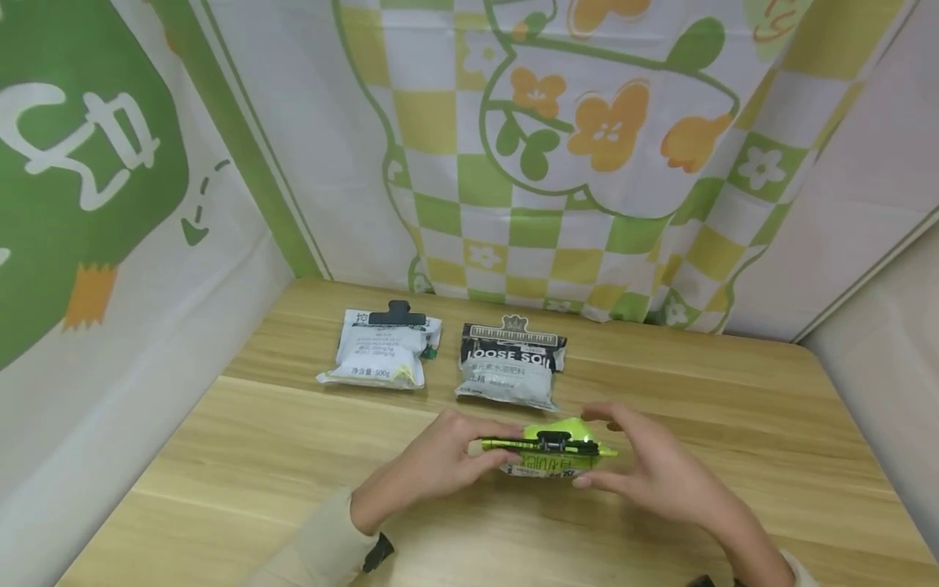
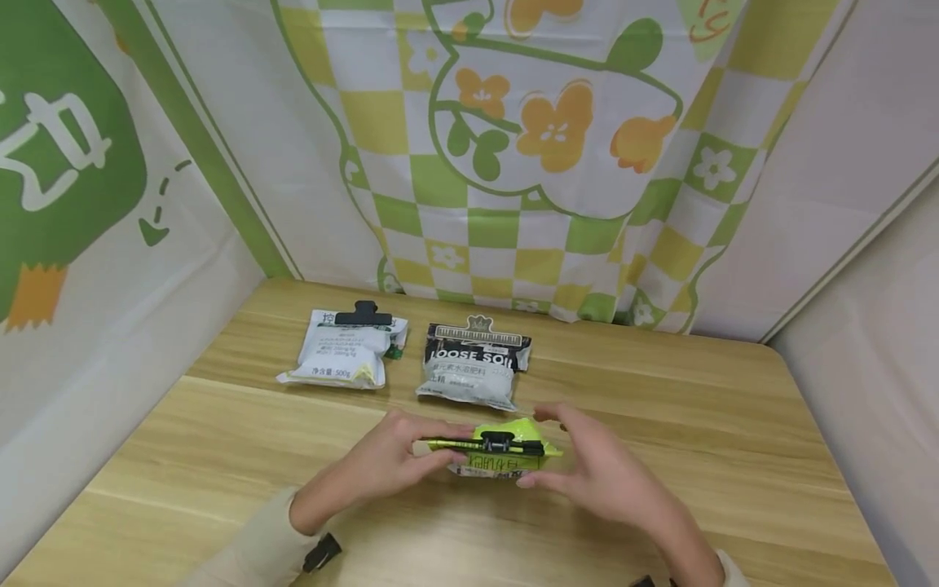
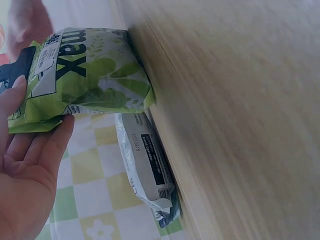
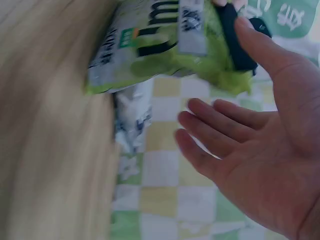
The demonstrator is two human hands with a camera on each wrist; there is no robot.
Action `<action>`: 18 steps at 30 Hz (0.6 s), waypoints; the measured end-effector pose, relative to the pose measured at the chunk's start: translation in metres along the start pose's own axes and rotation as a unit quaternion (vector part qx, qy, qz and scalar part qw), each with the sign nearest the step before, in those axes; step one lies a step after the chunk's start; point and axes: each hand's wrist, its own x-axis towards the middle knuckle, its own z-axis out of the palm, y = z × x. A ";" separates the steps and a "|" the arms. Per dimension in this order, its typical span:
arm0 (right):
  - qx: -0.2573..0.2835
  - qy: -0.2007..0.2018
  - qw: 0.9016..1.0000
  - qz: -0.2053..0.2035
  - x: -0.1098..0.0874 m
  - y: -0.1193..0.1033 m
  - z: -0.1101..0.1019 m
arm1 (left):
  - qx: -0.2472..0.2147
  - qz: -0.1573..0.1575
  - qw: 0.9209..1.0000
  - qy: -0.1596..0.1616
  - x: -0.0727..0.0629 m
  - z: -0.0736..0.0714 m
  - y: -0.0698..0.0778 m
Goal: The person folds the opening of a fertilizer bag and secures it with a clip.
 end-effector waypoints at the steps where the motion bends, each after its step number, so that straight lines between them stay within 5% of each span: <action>1: 0.008 -0.014 1.000 0.017 -0.001 0.004 0.001 | 0.002 0.002 1.000 0.002 0.000 0.000 -0.001; 7: 0.054 -0.086 0.992 0.074 -0.003 0.030 0.011 | 0.012 0.018 1.000 0.014 0.002 0.000 -0.003; 12: 0.103 -0.122 0.985 0.062 -0.002 0.042 0.022 | 0.002 0.011 1.000 0.011 0.002 0.000 -0.003; 18: 0.101 -0.117 0.987 0.039 0.002 0.041 0.034 | -0.025 -0.026 0.999 0.000 0.001 0.002 -0.003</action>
